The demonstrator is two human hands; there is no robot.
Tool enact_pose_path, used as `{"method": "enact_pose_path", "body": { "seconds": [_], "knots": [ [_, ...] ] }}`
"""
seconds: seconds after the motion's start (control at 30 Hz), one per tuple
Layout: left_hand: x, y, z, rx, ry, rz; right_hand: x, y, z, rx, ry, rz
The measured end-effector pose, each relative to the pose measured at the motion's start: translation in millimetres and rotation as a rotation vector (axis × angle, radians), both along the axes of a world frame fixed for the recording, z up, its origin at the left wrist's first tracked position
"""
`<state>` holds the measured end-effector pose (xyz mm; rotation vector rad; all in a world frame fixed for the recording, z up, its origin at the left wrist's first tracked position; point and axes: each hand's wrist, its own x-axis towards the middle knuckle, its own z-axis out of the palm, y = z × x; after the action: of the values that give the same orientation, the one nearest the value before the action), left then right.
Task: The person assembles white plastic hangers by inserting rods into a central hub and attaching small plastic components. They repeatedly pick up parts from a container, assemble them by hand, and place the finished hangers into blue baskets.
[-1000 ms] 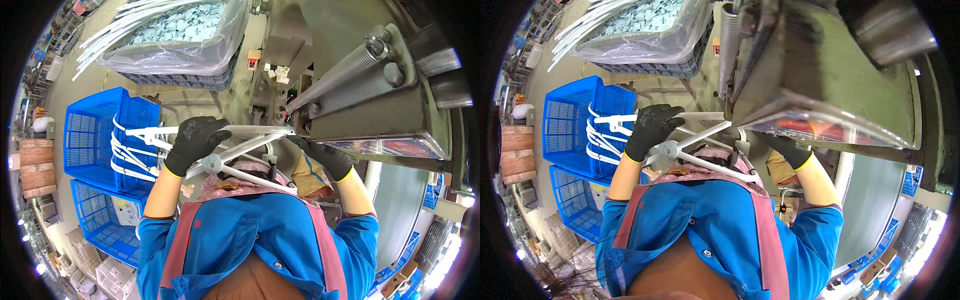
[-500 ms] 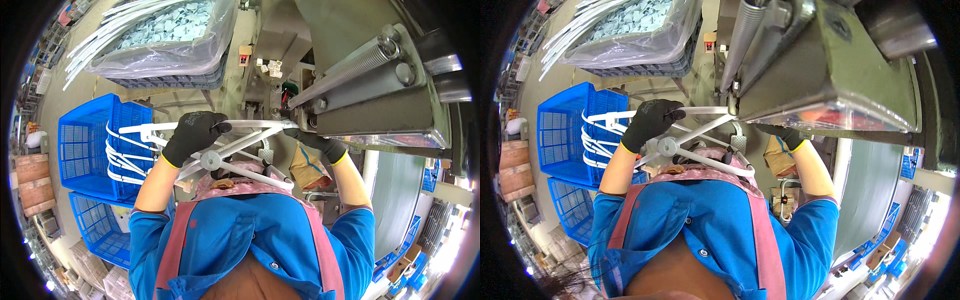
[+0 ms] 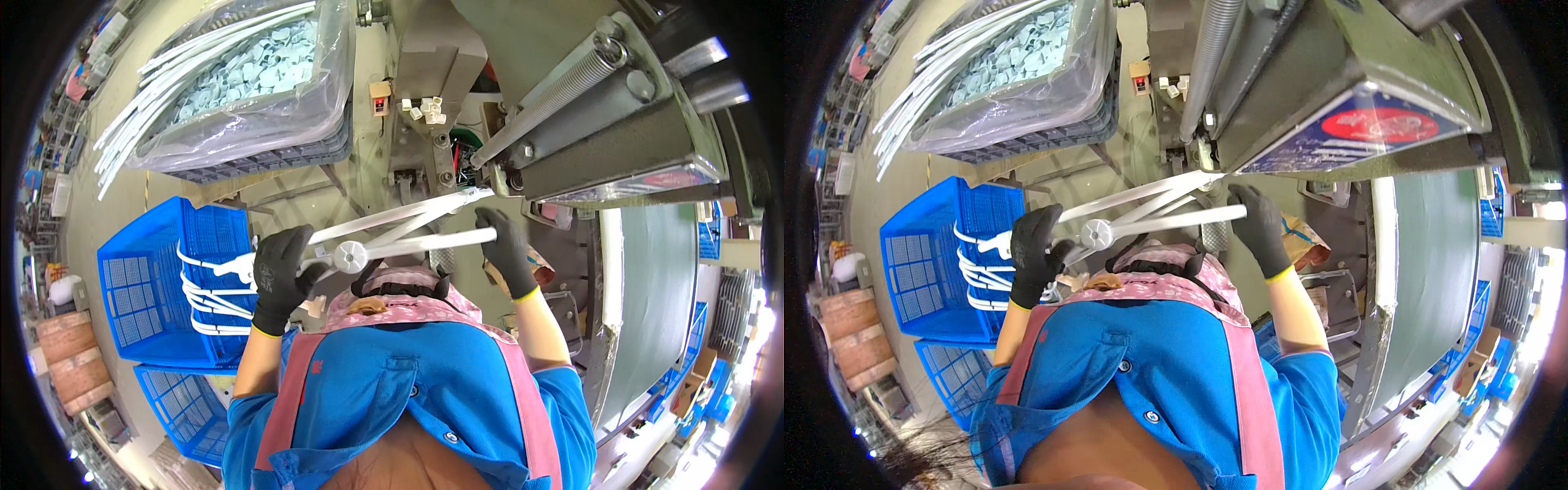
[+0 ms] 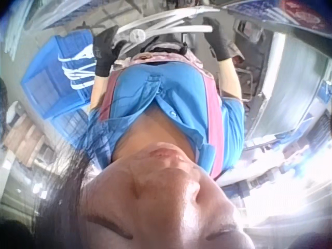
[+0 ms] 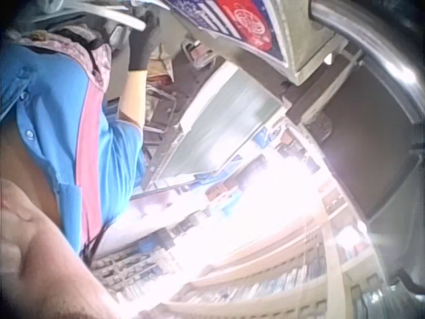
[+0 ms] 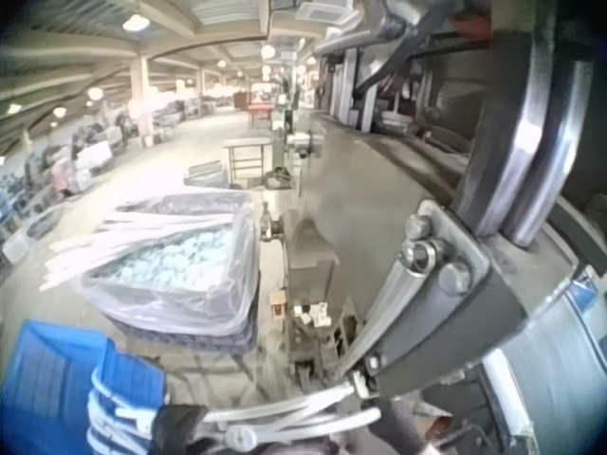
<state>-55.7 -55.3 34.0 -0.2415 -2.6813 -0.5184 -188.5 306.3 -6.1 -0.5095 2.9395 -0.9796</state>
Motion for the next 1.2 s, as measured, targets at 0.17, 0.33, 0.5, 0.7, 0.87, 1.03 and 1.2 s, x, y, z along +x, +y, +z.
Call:
{"method": "enact_pose_path", "body": {
  "seconds": [0.17,0.33,0.5,0.7,0.87,1.03,1.2],
  "knots": [
    [-10.2,-3.8,18.2,-0.21,-0.139,-0.06,-40.8,-16.8,-23.8,0.059,0.095,0.001],
    [-16.1,-19.1,21.5,-0.273,-0.328,-0.099,-43.6,-20.4,-37.0,0.119,0.088,-0.073],
    [-17.5,-19.4,28.7,-0.278,-0.351,-0.087,-42.7,-23.2,-37.5,0.072,0.011,-0.091],
    [-15.2,-19.6,25.0,-0.247,-0.337,-0.088,-48.8,-18.9,-50.3,0.169,-0.088,-0.108],
    [-12.6,-18.6,24.5,-0.246,-0.325,-0.08,-49.2,-18.5,-53.6,0.113,-0.043,-0.13],
    [-5.5,-19.2,40.1,-0.243,-0.247,-0.069,-47.3,-10.4,-35.6,-0.421,-0.154,-0.139],
    [-10.1,-3.9,46.1,-0.194,-0.131,-0.181,9.3,-10.4,-47.6,-0.654,-0.062,-0.19]
  ]
}}
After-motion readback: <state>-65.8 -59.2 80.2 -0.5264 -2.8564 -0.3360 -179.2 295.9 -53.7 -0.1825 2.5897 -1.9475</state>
